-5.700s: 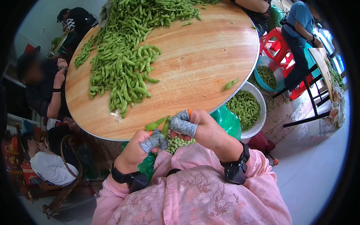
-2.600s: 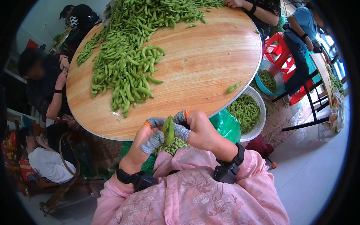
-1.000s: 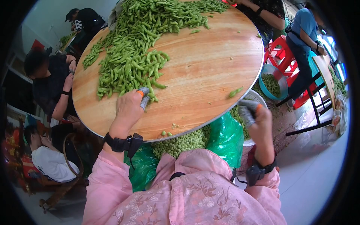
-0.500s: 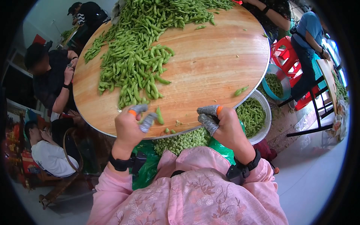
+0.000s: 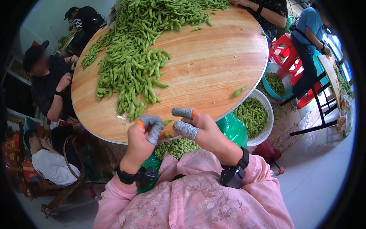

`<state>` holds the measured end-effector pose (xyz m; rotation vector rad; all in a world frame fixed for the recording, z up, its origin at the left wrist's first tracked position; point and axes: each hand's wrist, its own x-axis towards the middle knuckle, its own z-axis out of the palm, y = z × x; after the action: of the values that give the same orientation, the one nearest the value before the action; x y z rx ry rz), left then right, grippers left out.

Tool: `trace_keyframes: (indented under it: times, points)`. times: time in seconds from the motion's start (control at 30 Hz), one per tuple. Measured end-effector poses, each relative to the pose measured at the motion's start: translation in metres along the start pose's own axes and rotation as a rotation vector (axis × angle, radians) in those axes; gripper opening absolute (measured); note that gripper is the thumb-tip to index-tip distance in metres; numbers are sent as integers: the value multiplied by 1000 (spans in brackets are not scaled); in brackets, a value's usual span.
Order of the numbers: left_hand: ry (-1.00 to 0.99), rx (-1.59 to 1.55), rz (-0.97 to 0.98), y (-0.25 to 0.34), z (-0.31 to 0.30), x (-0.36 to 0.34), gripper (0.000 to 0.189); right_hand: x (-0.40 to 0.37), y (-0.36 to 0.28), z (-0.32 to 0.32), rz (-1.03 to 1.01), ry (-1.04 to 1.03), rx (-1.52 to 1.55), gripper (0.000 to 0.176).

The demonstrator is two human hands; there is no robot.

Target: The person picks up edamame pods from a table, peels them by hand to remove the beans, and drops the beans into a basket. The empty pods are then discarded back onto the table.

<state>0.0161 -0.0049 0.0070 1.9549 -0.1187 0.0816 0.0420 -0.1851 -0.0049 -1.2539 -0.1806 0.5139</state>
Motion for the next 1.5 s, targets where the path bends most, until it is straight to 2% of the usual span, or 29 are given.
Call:
trace_keyframes:
  times: [0.03, 0.07, 0.13, 0.2, 0.27, 0.3, 0.37, 0.4, 0.47, 0.5, 0.57, 0.67, 0.87, 1.0, 1.07, 1.1, 1.2, 1.27, 1.3, 1.37, 1.4, 1.47, 1.5]
  points:
    - [4, 126, 127, 2, 3, -3, 10, 1, 0, -1, 83, -46, 126, 25]
    - [3, 124, 126, 0, 8, -6, 10, 2, 0, -1, 84, -45, 125, 25]
    - [-33, -354, -10, -7, 14, -10, 18, 3, -1, -1, 36, -82, 81, 24]
    - [-85, -379, -23, -7, 9, -7, 20, 1, -3, 1, -24, -77, 62, 24]
    - [-486, -284, -200, -1, -4, -5, 14, -1, -3, 2, -89, -70, 41, 23]
    - [-485, -284, -199, 0, -3, -6, 14, -2, -2, 2, -108, -64, 56, 22]
    - [-310, -115, 54, 0, 0, -8, 14, -4, -4, 1, -126, -58, 70, 20]
    - [-310, -115, 55, 2, 0, -10, 14, -7, -10, 2, -93, -6, 56, 20]
    - [-132, 269, 140, 5, 1, -13, 16, -10, -16, 4, -56, 45, 39, 20]
    - [-134, 265, 138, 5, 2, -13, 16, -11, -17, 4, -25, -4, 13, 21]
    - [-95, 466, 334, 4, 5, -13, 14, -13, -16, 3, 9, -46, -13, 23]
    - [-64, 516, 412, 2, 6, -11, 16, -12, -14, 3, 70, -112, -38, 27]
    - [-135, 650, 441, 1, 2, -13, 17, -12, -14, 5, 81, -100, -3, 26]
    - [-153, 516, 421, 3, 4, -12, 17, -11, -11, 6, 44, -82, 13, 24]
    - [-225, 256, 289, 0, 5, -13, 17, -10, -7, 6, 25, -70, 8, 23]
    - [-228, 252, 290, -1, 8, -14, 17, -8, -3, 5, 42, -54, 24, 21]
    - [-145, 335, 268, -2, 10, -14, 17, -7, -5, 7, 38, -36, 46, 18]
    - [-46, 623, 431, -2, 10, -16, 16, -8, -5, 8, 30, -33, 54, 17]
    - [-46, 623, 430, -3, 10, -17, 16, -7, -5, 7, 71, -62, 63, 17]
    - [-71, 479, 423, -7, 10, -16, 15, -6, -3, 7, 108, -91, 72, 16]
    - [-72, 478, 424, -11, 12, -16, 15, -6, 3, 7, 60, -89, 101, 16]
    - [-88, 87, 262, -16, 15, -17, 15, -5, 8, 8, 12, -86, 130, 15]
    - [-89, 87, 260, -15, 16, -18, 15, -5, 9, 9, -35, -76, 104, 14]
